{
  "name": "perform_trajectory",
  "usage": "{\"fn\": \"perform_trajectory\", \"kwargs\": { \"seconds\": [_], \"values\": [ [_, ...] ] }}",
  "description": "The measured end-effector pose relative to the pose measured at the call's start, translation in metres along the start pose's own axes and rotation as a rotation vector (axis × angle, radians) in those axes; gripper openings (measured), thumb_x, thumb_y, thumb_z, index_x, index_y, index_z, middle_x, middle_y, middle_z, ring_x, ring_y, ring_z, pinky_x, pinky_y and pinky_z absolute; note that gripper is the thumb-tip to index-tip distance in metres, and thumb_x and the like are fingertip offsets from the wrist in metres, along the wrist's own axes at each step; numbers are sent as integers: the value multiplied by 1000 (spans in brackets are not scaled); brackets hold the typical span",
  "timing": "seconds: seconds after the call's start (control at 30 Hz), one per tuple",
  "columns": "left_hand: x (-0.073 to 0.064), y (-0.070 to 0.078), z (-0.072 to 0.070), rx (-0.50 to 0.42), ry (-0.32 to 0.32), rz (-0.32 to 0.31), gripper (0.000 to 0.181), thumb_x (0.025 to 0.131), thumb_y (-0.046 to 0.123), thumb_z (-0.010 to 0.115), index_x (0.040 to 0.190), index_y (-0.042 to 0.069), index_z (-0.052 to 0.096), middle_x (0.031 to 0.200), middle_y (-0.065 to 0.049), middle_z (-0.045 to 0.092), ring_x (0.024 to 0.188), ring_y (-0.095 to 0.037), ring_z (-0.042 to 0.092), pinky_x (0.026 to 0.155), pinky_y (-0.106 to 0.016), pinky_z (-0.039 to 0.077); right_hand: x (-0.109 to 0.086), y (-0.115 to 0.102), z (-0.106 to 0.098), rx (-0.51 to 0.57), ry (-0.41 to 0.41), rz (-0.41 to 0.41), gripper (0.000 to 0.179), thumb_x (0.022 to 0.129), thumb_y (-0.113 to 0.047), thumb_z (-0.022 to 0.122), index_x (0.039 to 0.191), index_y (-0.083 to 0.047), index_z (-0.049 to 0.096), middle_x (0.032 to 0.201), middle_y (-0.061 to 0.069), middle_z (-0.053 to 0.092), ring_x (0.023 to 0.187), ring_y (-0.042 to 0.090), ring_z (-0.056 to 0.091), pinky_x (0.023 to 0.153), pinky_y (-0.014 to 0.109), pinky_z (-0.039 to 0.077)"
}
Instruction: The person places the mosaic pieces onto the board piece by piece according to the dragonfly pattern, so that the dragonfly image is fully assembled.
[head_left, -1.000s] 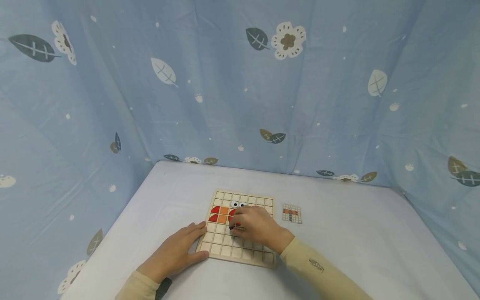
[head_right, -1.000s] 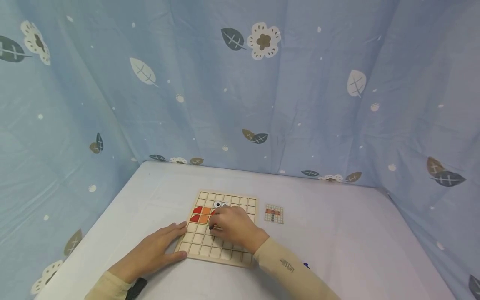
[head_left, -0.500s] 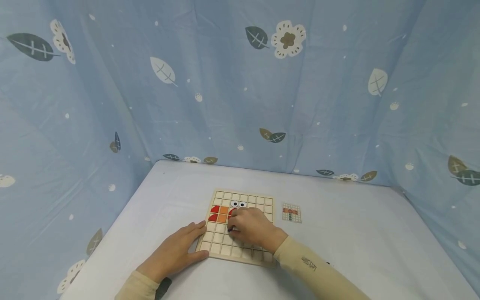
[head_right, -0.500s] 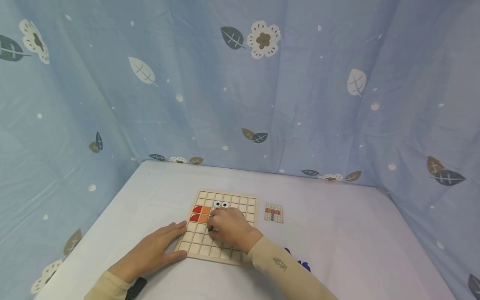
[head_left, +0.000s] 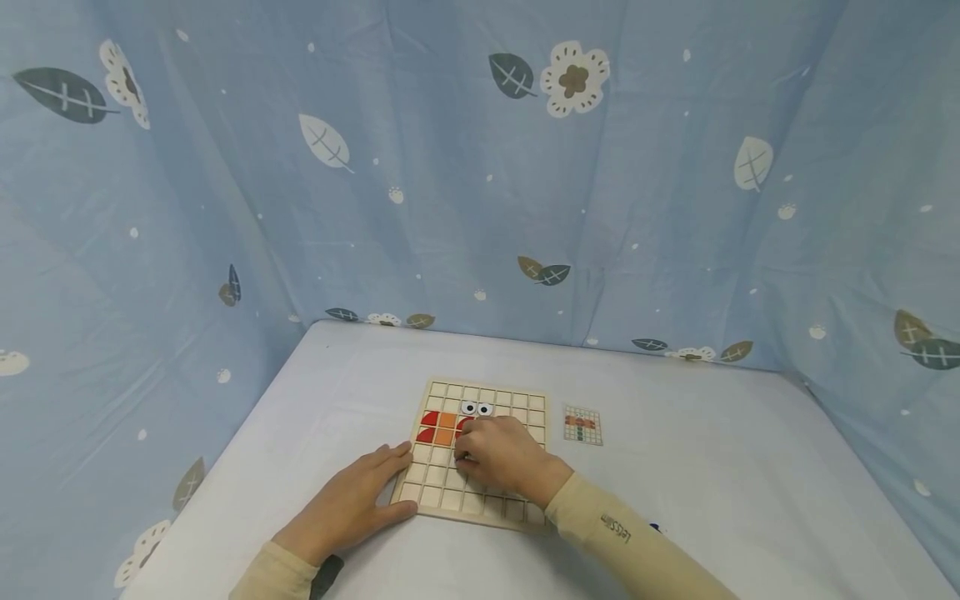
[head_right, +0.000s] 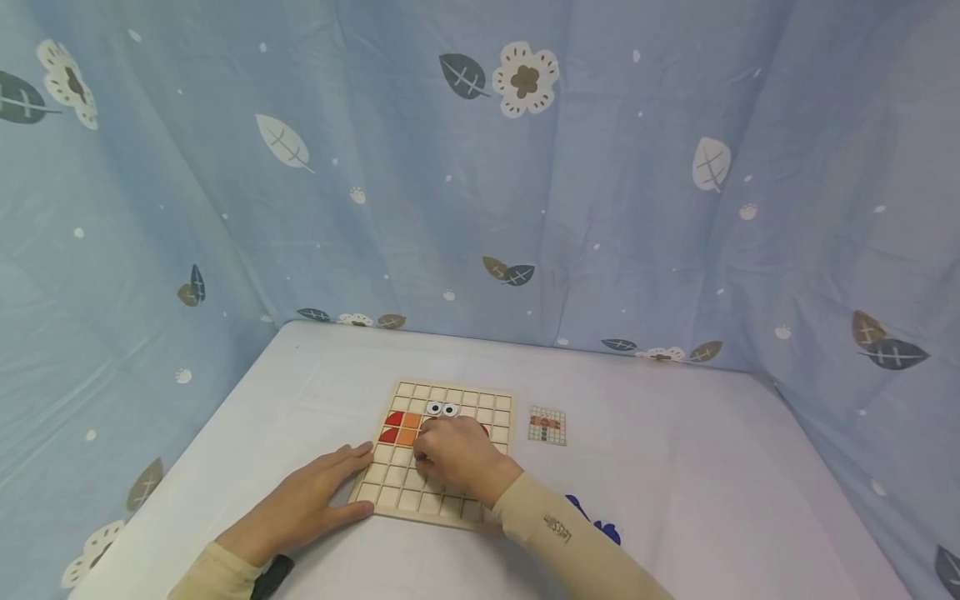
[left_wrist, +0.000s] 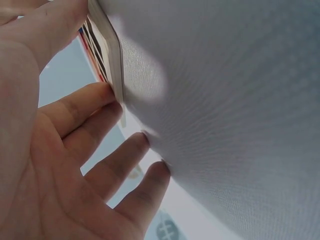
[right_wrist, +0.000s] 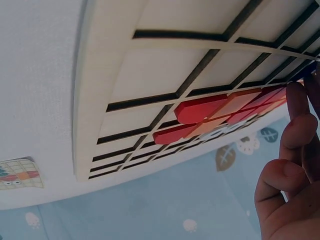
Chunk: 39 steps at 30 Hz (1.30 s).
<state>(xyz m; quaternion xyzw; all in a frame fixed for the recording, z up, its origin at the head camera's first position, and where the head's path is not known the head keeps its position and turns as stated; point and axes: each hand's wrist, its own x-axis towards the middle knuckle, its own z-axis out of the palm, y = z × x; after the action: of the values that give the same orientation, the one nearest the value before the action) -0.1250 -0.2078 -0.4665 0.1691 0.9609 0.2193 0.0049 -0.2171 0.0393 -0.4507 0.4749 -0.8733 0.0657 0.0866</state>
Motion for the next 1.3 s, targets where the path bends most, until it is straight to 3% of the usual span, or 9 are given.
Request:
{"fn": "perform_trajectory", "kwargs": {
  "seconds": [0.77,1.07,1.3],
  "values": [
    [1,0,3,-6,-6,0,71,91,51,72,144,6,57,154,-6,49,140,-38,45,110,-57,41,-2,1,-1,32,-64,70,5,87,-25,82,90,-28,81,91,-15,67,80,-1,63,70,20,56],
    [1,1,1,7,-15,-23,72,90,52,72,144,8,57,154,-4,49,140,-37,45,110,-56,42,-8,1,-3,36,-38,54,9,90,-27,80,99,-28,81,98,-14,71,88,2,67,71,22,58],
    [1,3,-1,-4,-25,-41,72,89,50,74,144,8,56,154,-4,48,141,-37,44,111,-57,41,-20,2,-16,75,36,69,15,89,-24,80,104,-25,80,100,-13,72,88,2,67,70,21,57]
  ]
}}
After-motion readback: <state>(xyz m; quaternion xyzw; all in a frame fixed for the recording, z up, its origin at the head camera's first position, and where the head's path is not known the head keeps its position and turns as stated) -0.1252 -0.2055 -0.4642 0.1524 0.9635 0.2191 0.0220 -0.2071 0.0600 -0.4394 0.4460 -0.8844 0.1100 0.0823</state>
